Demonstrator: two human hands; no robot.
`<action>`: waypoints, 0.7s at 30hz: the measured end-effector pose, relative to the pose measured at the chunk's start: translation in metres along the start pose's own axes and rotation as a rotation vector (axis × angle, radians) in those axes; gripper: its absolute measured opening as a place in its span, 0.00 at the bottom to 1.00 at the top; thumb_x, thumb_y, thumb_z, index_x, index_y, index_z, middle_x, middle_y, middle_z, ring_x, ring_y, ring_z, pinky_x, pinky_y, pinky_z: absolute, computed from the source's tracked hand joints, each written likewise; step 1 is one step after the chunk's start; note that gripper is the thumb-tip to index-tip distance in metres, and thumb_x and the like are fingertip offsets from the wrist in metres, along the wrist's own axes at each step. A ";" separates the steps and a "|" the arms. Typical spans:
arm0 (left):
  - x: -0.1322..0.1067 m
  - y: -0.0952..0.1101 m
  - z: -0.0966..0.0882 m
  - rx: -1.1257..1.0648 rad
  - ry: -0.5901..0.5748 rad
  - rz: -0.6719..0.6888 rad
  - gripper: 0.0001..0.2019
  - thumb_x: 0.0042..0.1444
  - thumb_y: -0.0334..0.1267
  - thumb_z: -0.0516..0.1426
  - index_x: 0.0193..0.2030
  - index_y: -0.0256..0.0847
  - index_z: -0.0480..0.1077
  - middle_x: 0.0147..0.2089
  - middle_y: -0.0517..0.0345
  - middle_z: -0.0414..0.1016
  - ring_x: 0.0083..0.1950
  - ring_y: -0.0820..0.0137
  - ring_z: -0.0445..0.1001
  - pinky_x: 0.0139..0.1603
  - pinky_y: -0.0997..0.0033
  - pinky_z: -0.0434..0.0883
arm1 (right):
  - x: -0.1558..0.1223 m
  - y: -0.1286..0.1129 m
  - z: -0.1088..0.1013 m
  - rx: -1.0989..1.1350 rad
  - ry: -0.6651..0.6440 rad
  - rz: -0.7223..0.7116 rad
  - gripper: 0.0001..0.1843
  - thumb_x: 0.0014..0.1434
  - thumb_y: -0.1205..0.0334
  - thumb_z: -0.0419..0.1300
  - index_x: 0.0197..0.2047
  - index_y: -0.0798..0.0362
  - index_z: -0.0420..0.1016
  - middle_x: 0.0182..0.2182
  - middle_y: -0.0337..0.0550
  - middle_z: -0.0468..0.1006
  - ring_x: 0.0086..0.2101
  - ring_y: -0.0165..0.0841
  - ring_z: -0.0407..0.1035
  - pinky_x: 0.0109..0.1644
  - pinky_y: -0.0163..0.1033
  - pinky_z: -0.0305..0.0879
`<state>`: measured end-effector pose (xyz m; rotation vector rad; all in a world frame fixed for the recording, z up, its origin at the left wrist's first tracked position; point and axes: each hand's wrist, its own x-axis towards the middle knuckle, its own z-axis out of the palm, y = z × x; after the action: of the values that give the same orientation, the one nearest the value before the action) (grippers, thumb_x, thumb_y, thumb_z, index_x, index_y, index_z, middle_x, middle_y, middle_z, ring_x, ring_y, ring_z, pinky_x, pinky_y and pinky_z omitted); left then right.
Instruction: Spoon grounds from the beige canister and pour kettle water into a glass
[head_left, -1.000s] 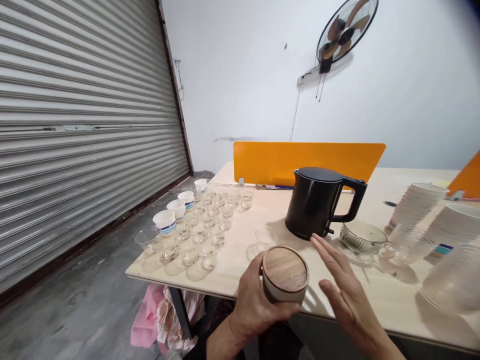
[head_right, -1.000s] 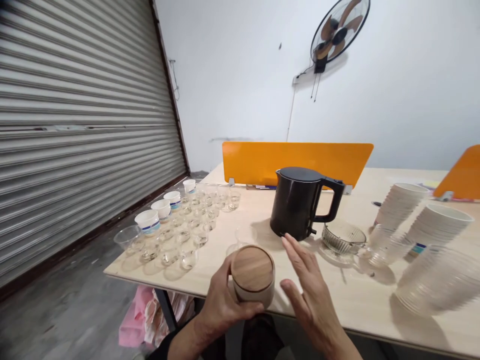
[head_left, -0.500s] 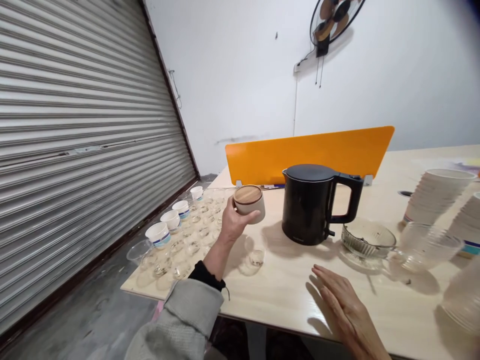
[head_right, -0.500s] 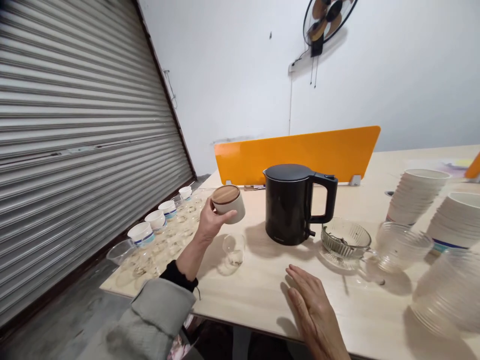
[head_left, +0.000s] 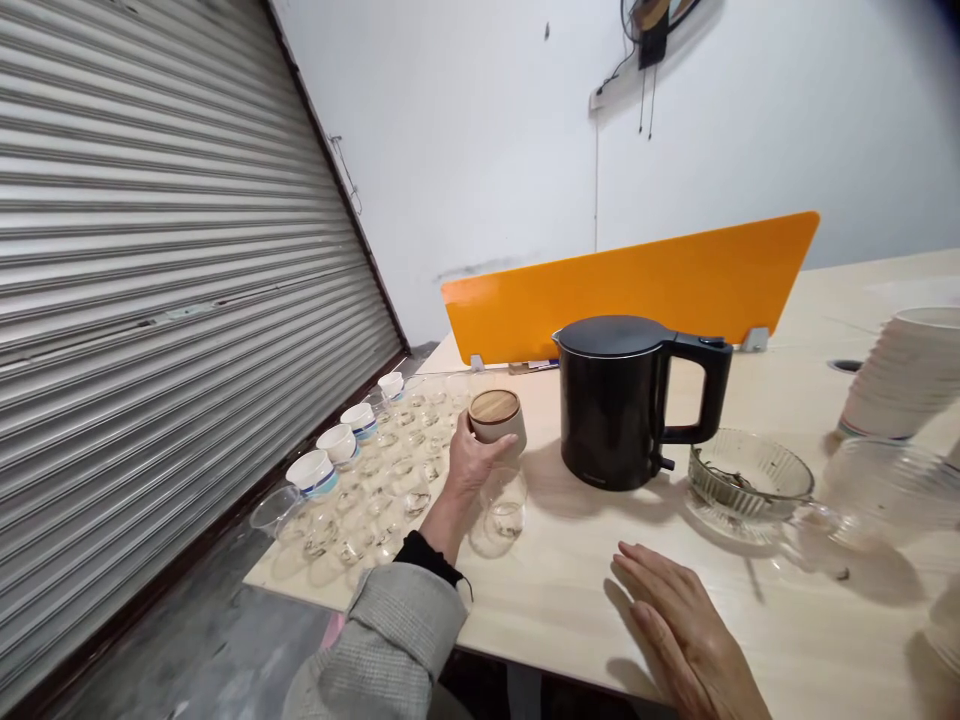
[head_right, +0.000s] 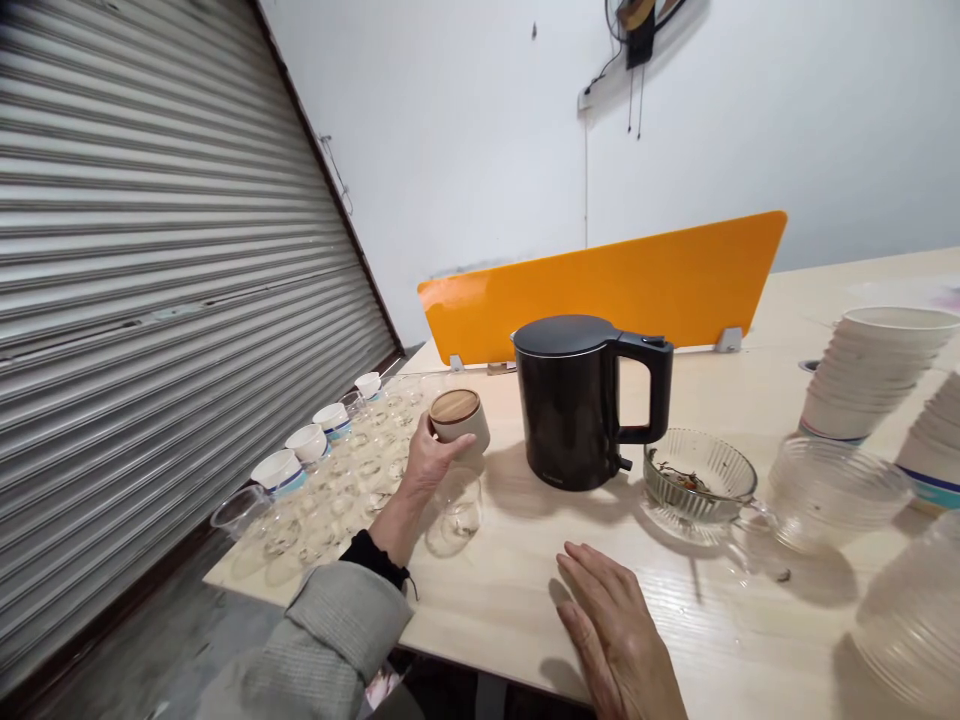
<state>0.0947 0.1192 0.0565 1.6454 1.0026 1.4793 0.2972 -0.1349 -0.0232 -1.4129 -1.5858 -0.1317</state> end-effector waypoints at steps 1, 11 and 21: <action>0.000 -0.002 0.001 -0.011 0.005 -0.021 0.36 0.41 0.44 0.76 0.56 0.39 0.70 0.54 0.46 0.80 0.55 0.57 0.79 0.55 0.58 0.75 | 0.000 -0.001 -0.001 -0.002 -0.001 -0.005 0.19 0.71 0.52 0.54 0.60 0.41 0.79 0.58 0.43 0.79 0.56 0.44 0.74 0.54 0.51 0.79; -0.001 -0.030 0.005 -0.073 -0.027 -0.062 0.39 0.39 0.44 0.77 0.57 0.38 0.69 0.55 0.45 0.80 0.55 0.58 0.78 0.56 0.59 0.75 | 0.001 -0.003 -0.001 -0.019 -0.051 0.009 0.19 0.70 0.50 0.56 0.58 0.42 0.80 0.57 0.44 0.80 0.56 0.46 0.74 0.54 0.53 0.79; -0.004 -0.048 0.009 -0.135 -0.065 -0.093 0.43 0.35 0.42 0.78 0.59 0.41 0.67 0.57 0.46 0.79 0.58 0.55 0.77 0.60 0.56 0.73 | -0.001 -0.003 0.002 -0.006 -0.090 0.075 0.19 0.71 0.49 0.55 0.57 0.44 0.81 0.57 0.45 0.80 0.58 0.45 0.72 0.56 0.51 0.77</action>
<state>0.0993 0.1372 0.0115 1.5203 0.9115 1.3924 0.2937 -0.1355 -0.0230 -1.4990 -1.6039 -0.0295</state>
